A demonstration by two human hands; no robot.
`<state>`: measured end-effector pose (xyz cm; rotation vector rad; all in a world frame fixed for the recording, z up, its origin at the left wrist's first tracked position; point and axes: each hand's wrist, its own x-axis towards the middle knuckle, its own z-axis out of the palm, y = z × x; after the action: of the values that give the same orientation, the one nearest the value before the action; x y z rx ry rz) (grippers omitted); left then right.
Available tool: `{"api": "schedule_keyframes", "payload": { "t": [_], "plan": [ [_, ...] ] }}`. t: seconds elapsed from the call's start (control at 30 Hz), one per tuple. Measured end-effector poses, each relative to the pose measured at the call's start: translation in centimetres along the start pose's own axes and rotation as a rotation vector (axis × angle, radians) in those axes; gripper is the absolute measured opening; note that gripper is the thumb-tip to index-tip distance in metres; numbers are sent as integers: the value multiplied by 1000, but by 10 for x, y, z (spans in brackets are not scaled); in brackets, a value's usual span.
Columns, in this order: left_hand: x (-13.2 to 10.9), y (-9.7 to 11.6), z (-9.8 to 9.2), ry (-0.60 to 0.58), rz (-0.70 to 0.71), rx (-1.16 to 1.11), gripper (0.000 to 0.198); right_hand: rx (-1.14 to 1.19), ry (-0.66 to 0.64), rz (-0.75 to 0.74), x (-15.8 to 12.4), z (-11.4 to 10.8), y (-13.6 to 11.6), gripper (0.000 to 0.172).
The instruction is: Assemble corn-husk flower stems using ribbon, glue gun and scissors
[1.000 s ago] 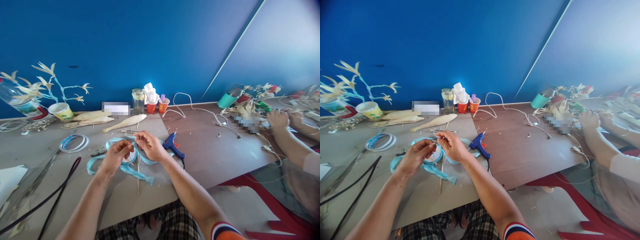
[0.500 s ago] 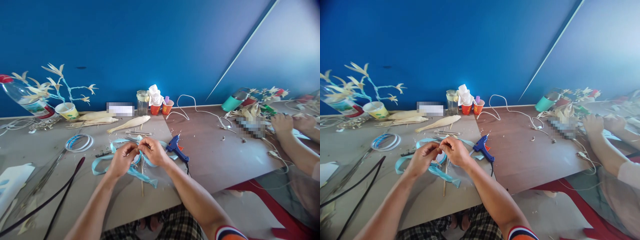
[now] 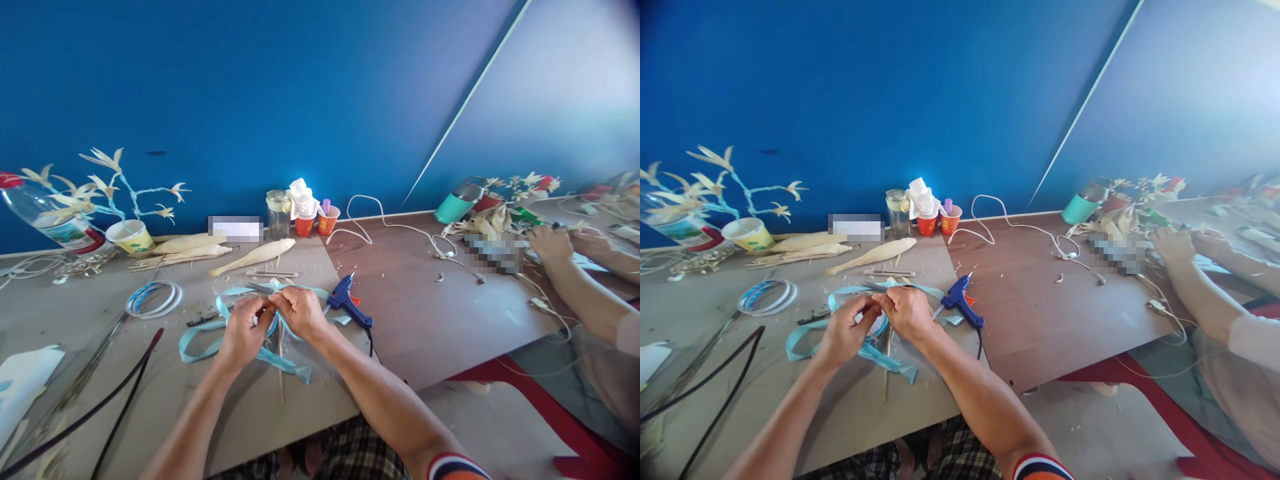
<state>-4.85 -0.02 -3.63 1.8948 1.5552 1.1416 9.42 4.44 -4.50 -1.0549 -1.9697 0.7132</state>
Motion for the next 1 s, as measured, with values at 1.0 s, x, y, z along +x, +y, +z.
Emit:
{"api": "schedule_keyframes", "payload": {
  "t": [1.0],
  "plan": [
    [2, -8, -14, 40, 5, -6, 33, 350, -49, 27, 2, -10, -4, 17]
  ]
}}
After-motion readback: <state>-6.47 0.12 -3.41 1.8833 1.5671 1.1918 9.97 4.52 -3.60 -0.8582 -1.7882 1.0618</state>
